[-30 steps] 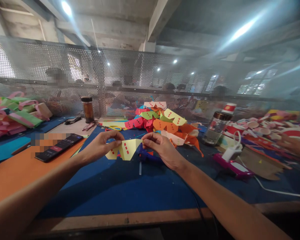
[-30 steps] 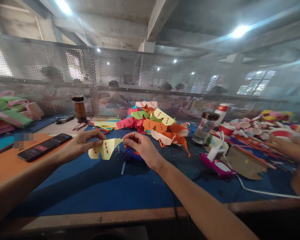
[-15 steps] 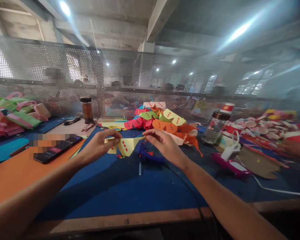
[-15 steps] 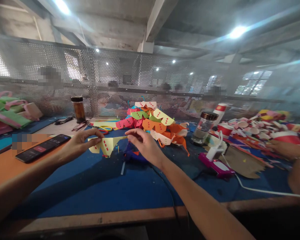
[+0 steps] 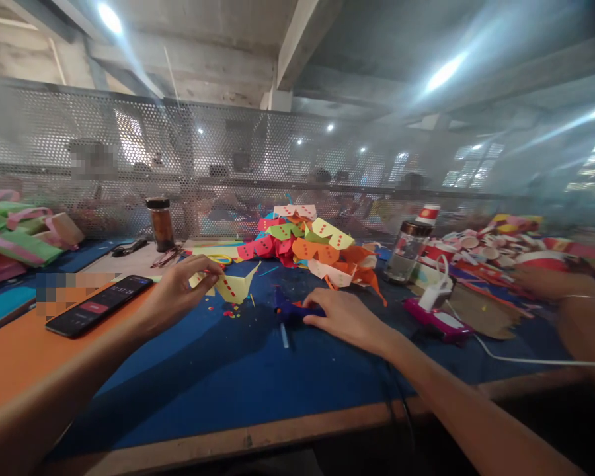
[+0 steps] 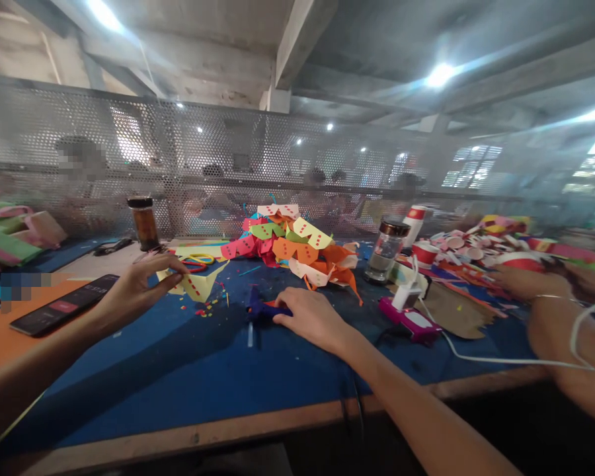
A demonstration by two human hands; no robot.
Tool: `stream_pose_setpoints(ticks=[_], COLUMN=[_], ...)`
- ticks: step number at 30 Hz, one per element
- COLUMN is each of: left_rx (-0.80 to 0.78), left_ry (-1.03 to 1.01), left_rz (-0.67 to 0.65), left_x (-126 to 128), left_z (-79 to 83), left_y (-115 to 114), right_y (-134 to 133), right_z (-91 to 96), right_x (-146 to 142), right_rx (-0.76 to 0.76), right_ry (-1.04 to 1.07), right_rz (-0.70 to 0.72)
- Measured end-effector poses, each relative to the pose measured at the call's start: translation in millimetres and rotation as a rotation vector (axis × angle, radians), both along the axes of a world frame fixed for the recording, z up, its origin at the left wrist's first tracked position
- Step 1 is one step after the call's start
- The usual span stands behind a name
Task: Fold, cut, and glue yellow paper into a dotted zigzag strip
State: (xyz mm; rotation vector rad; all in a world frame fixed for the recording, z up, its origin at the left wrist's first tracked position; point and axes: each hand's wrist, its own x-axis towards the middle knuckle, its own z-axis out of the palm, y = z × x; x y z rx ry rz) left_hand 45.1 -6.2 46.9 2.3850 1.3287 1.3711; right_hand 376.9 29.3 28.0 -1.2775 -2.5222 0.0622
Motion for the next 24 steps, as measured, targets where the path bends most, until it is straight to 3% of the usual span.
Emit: stream_pose_setpoints(ticks=[4, 7, 10, 13, 17, 20, 24], left_rx=[0.001, -0.002, 0.035, 0.080, 0.083, 0.055, 0.020], left_ry=[0.026, 0.039, 0.060, 0.109, 0.133, 0.117, 0.088], left_rz=[-0.003, -0.026, -0.065, -0.100, -0.131, -0.119, -0.104], left_x=[-4, -4, -1, 1, 2, 3, 4], left_z=[0.4, -2.3, -6.0, -10.0, -14.3, -15.5, -15.9], left_y=[0, 1, -1, -4, -6, -5, -3], right_y=[-7, -15, -21, -21, -12, -5, -2], right_z=[5.6, 12.5, 24.3, 37.5, 44.1, 38.2, 29.4], right_x=[28, 32, 9, -28, -63, -70, -70], right_rx=[0.036, 0.040, 0.035, 0.069, -0.063, -0.187, -0.239], right_ry=[-0.038, -0.043, 0.110, 0.295, 0.418, 0.501, 0.541], right_rz=[-0.076, -0.092, 0.007, 0.257, 0.490, 0.527, 0.435])
